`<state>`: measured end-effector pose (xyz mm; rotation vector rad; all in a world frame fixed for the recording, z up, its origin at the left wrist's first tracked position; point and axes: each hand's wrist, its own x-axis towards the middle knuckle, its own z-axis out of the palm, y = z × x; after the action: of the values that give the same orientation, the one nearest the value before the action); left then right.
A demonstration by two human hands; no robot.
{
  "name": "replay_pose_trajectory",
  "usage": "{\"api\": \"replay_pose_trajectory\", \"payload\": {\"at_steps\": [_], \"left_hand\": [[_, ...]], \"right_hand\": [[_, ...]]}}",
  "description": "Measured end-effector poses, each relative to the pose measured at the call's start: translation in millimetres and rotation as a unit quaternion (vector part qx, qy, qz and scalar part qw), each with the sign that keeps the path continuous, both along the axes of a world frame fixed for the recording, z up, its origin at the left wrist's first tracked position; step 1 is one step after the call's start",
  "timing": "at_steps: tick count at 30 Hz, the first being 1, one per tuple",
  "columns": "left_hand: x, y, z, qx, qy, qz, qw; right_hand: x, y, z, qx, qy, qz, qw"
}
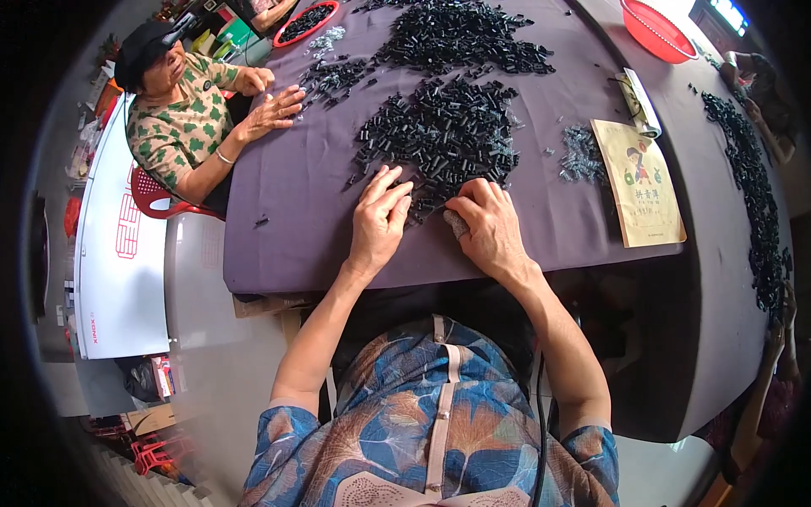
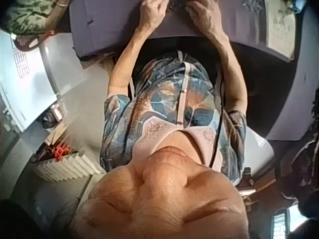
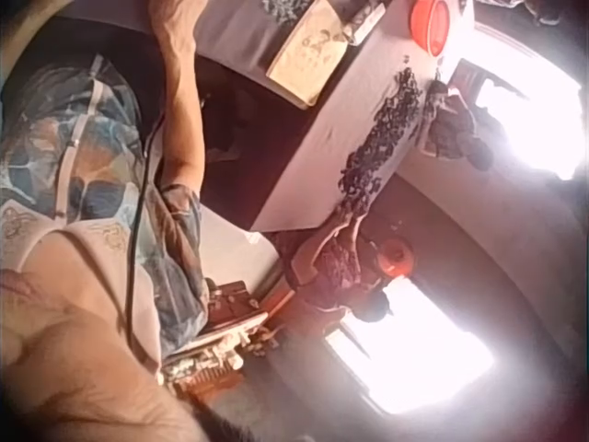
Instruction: Sorting and inspecting small black plastic components on a workshop table.
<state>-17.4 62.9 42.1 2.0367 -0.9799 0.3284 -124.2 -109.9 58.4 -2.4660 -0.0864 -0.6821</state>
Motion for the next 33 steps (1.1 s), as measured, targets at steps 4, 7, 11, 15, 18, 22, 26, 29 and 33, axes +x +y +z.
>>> {"api": "replay_pose_trajectory", "payload": {"at_steps": [4, 7, 11, 15, 18, 22, 26, 29, 33], "left_hand": [[5.3, 0.7, -0.4, -0.04, -0.002, 0.056, 0.998], [9.6, -3.7, 3.8, 0.004, -0.057, 0.082, 0.995], [15.1, -16.8, 6.7, 0.077, -0.044, 0.085, 0.992], [19.2, -25.0, 5.2, 0.119, -0.064, 0.106, 0.985], [19.5, -28.2, 3.4, 0.118, -0.08, 0.096, 0.985], [17.6, -23.0, -1.8, 0.055, -0.067, 0.076, 0.993], [13.1, -15.6, 3.4, -0.005, -0.071, 0.059, 0.996], [2.2, -11.4, 14.4, -0.018, -0.073, 0.071, 0.995], [-11.6, -16.2, 20.2, -0.05, -0.058, 0.063, 0.995]], "right_hand": [[0.5, -1.7, -0.2, -0.008, 0.002, 0.002, 1.0], [0.7, -0.9, -0.7, -0.006, 0.007, 0.001, 1.0], [0.5, 0.6, -0.6, -0.006, 0.006, -0.001, 1.0], [0.4, 1.1, -1.2, -0.009, 0.006, 0.001, 1.0], [0.2, 0.8, -1.7, -0.011, 0.002, 0.002, 1.0], [-1.1, 0.8, 0.1, -0.016, -0.001, -0.001, 1.0], [-0.2, 0.7, -1.3, -0.001, -0.015, -0.006, 1.0], [2.3, 2.5, -5.2, 0.0, -0.018, -0.008, 1.0], [-0.6, 1.0, -2.0, -0.025, 0.0, -0.015, 1.0]]}}
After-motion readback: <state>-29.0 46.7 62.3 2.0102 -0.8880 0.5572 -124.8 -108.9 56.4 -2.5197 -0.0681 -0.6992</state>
